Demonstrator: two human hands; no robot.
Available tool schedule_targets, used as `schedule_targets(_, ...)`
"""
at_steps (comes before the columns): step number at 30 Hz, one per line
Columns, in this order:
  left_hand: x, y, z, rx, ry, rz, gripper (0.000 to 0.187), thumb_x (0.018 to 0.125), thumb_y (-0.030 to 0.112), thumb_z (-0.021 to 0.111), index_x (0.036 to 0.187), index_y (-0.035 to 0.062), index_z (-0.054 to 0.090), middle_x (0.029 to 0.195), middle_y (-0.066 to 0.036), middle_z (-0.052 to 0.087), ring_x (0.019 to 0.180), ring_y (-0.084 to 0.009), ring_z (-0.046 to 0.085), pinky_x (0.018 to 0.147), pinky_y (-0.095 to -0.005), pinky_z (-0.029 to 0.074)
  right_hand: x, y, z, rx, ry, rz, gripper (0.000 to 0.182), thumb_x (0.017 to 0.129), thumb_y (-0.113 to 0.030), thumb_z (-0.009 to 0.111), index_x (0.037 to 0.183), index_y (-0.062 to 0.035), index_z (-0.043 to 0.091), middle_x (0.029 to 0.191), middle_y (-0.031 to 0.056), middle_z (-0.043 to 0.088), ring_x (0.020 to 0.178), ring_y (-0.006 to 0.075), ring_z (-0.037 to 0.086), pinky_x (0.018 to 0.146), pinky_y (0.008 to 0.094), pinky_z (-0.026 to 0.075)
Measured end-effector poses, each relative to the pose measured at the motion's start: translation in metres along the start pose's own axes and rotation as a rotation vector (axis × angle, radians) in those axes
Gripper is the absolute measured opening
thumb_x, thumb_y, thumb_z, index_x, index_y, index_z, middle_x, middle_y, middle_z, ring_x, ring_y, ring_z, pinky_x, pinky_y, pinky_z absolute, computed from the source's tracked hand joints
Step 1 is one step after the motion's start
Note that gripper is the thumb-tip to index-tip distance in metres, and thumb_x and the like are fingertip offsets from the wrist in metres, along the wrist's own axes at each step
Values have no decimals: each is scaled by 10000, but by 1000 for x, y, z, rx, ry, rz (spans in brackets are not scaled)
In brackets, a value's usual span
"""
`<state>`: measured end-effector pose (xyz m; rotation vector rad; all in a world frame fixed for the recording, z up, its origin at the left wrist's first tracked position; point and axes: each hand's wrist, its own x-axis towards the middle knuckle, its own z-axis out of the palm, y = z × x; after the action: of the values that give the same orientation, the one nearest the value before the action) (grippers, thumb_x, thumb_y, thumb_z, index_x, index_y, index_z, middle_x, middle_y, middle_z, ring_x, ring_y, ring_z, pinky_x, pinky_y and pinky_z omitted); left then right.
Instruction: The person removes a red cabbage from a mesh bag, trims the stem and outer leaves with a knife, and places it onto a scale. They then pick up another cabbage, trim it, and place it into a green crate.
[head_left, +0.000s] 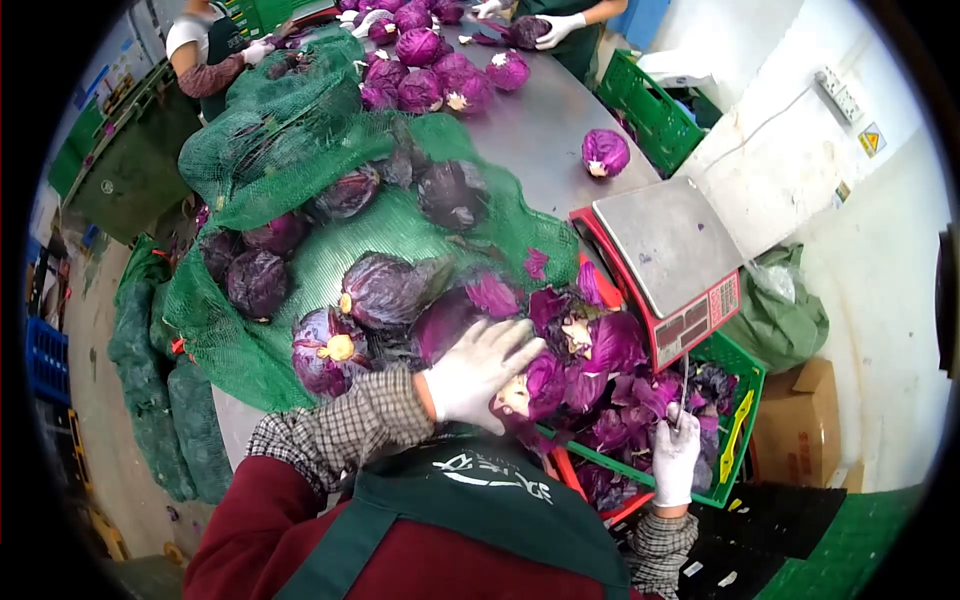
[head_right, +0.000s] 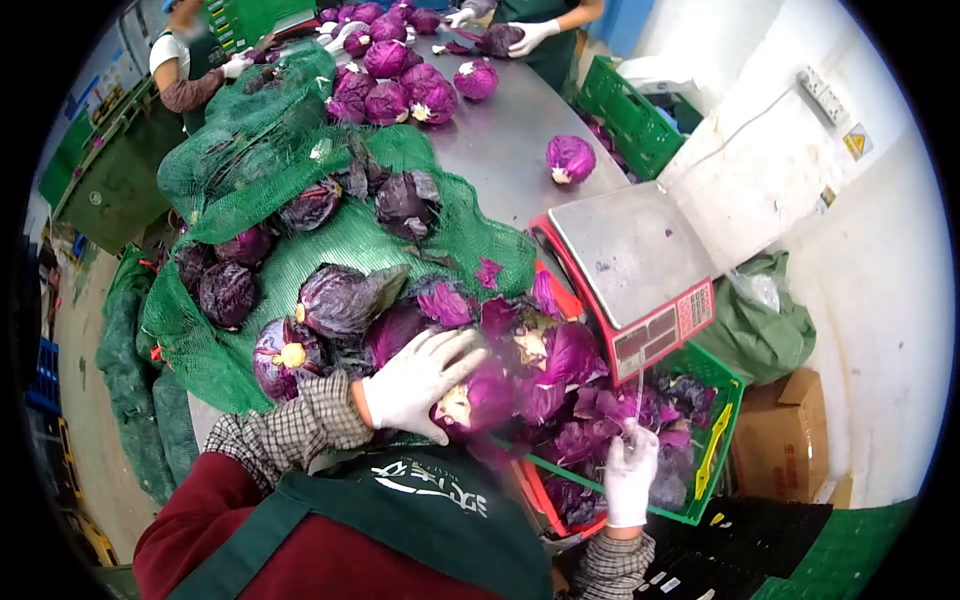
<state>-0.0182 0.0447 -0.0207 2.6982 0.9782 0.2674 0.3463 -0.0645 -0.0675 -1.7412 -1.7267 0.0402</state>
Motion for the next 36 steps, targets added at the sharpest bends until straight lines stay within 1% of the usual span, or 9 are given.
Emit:
schedule_targets(4,3,-6,19,-273,-64,-63,1257,566,563,847,1514,46,202,1484,-279,292,1334,-441,357,1053,-485,409,9,-77,21,267,-274,229,139,951,-155,624,964,-18,601,855,63,606,708,147,595,665,267,473)
schedule_targets(7,-5,18,1,-226,-146,-331,1317,545,645,830,1512,30,181,1437,-300,323,1267,-479,402,1018,-510,432,-4,-107,54,542,-334,312,225,983,-175,581,1116,5,595,952,74,638,611,109,540,595,243,449)
schedule_targets(9,-10,27,8,-180,-110,-400,1294,563,661,808,1497,-5,208,1428,-305,329,1266,-479,400,1016,-511,429,-9,-114,81,611,-217,28,367,1009,-188,527,1282,56,509,1100,122,654,659,117,580,653,249,489)
schedule_targets(12,-12,32,16,-124,-37,-403,1265,592,643,793,1476,-57,220,1447,-331,299,1264,-488,402,1041,-512,407,-10,-123,83,352,-322,-135,400,972,-88,521,1322,88,439,1306,260,529,1164,356,568,1010,405,458)
schedule_targets(17,-8,32,33,-208,73,-417,1256,603,661,774,1424,-137,258,1453,-335,294,1289,-488,373,1117,-469,322,-15,-124,80,320,-409,-192,536,1006,-158,422,1415,153,270,1389,373,394,1249,529,434,1063,475,392)
schedule_targets(20,-5,38,29,-209,33,-459,1231,616,628,773,1421,-146,254,1461,-345,278,1289,-490,373,1109,-469,332,-7,-144,71,414,-467,46,567,1006,-179,417,1429,152,237,1395,386,376,1260,538,416,1065,482,387)
schedule_targets(28,13,52,14,-185,-115,-521,1184,635,561,773,1416,-155,244,1433,-392,283,1245,-506,405,1021,-476,432,7,-146,76,337,-535,154,577,971,-167,430,1414,158,252,1411,380,354,1228,498,461,1012,457,441)
schedule_targets(29,13,51,20,-163,-54,-502,1182,627,554,778,1413,-155,251,1413,-399,308,1206,-501,437,994,-468,456,7,-141,80,119,-456,-94,502,941,-121,445,1346,159,349,1394,361,392,1175,467,518,978,447,473)
schedule_targets(36,25,55,15,-181,-30,-502,1167,630,541,789,1393,-175,270,1371,-432,337,1177,-524,469,934,-480,501,22,-110,90,124,-401,-198,335,973,-59,434,1247,119,501,1277,290,548,1135,393,581,966,390,488)
